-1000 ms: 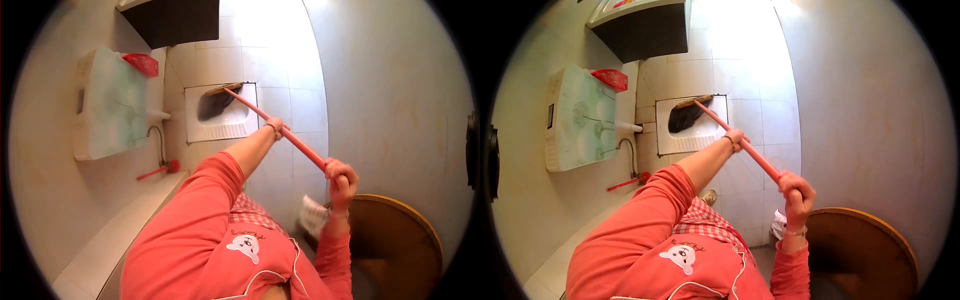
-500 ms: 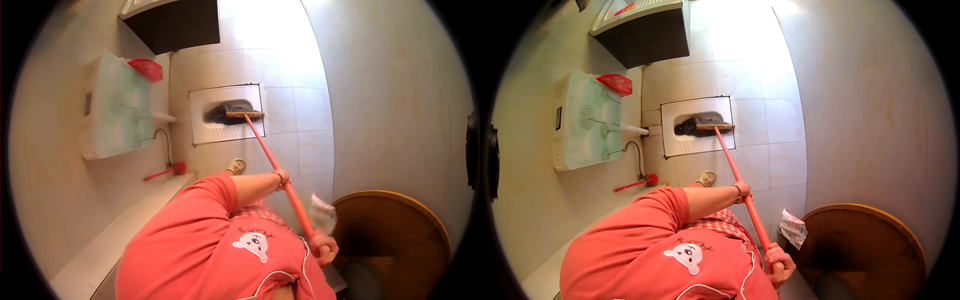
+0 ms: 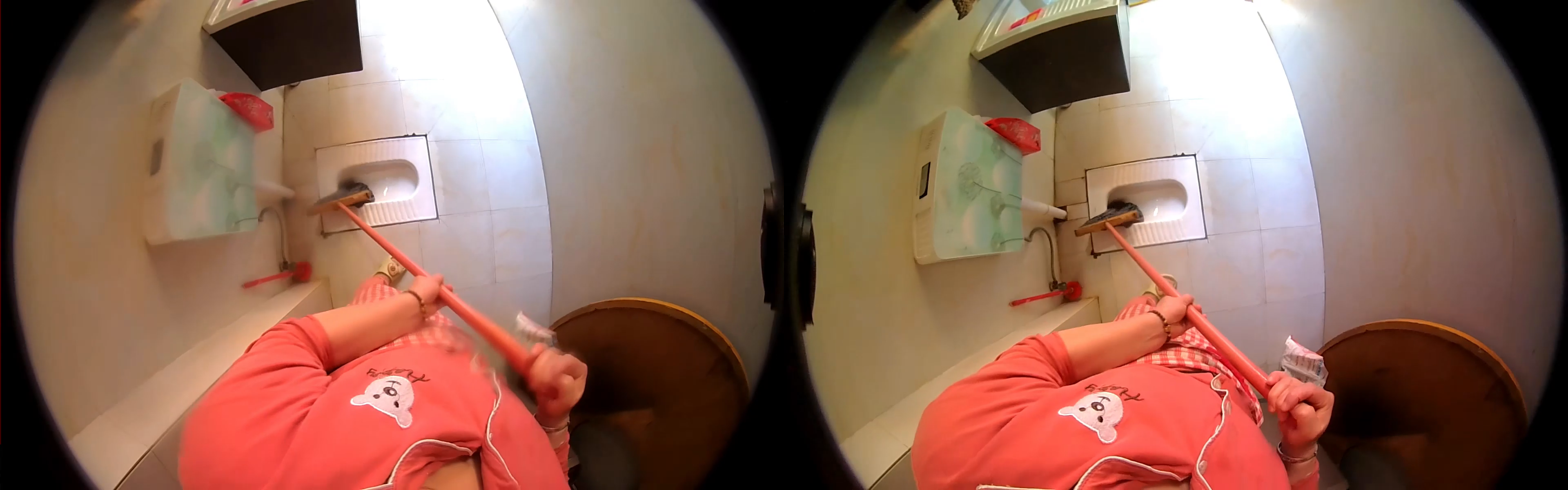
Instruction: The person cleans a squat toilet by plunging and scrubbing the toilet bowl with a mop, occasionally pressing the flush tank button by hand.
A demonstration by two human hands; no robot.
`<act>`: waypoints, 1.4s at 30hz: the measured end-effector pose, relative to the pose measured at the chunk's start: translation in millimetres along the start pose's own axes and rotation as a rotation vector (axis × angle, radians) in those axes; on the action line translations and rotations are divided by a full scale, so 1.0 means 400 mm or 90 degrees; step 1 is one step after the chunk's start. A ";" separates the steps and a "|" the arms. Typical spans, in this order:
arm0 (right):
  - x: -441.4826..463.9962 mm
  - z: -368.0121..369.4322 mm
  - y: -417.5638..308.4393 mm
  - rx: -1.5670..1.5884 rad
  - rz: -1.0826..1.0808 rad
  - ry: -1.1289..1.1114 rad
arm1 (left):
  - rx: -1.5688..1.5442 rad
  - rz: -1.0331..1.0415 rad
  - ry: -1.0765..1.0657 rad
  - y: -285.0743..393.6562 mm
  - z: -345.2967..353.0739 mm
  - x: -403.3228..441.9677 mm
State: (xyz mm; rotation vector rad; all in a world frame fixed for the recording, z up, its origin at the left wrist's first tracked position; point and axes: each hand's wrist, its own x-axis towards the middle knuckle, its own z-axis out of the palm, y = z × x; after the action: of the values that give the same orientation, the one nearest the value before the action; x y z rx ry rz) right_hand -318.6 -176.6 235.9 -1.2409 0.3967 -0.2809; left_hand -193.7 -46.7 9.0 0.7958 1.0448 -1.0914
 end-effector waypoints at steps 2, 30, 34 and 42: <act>0.004 0.006 -0.008 -0.001 -0.020 -0.071 | -0.066 0.032 -0.032 0.002 -0.026 -0.022; -0.212 -0.089 -0.084 -0.343 -0.045 0.127 | 0.220 -0.336 -0.162 -0.288 0.208 0.127; -0.227 -0.109 0.008 -0.213 -0.086 0.279 | 0.284 -0.269 -0.113 -0.278 0.219 0.175; -0.101 -0.135 0.083 -0.151 -0.073 0.250 | 0.218 -0.109 -0.125 -0.153 0.230 0.263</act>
State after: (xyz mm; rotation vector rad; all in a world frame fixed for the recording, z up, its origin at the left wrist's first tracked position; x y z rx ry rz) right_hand -378.8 -195.9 195.4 -1.4457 0.7132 -0.5925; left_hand -216.3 -180.2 -61.2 0.8595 0.7791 -1.4906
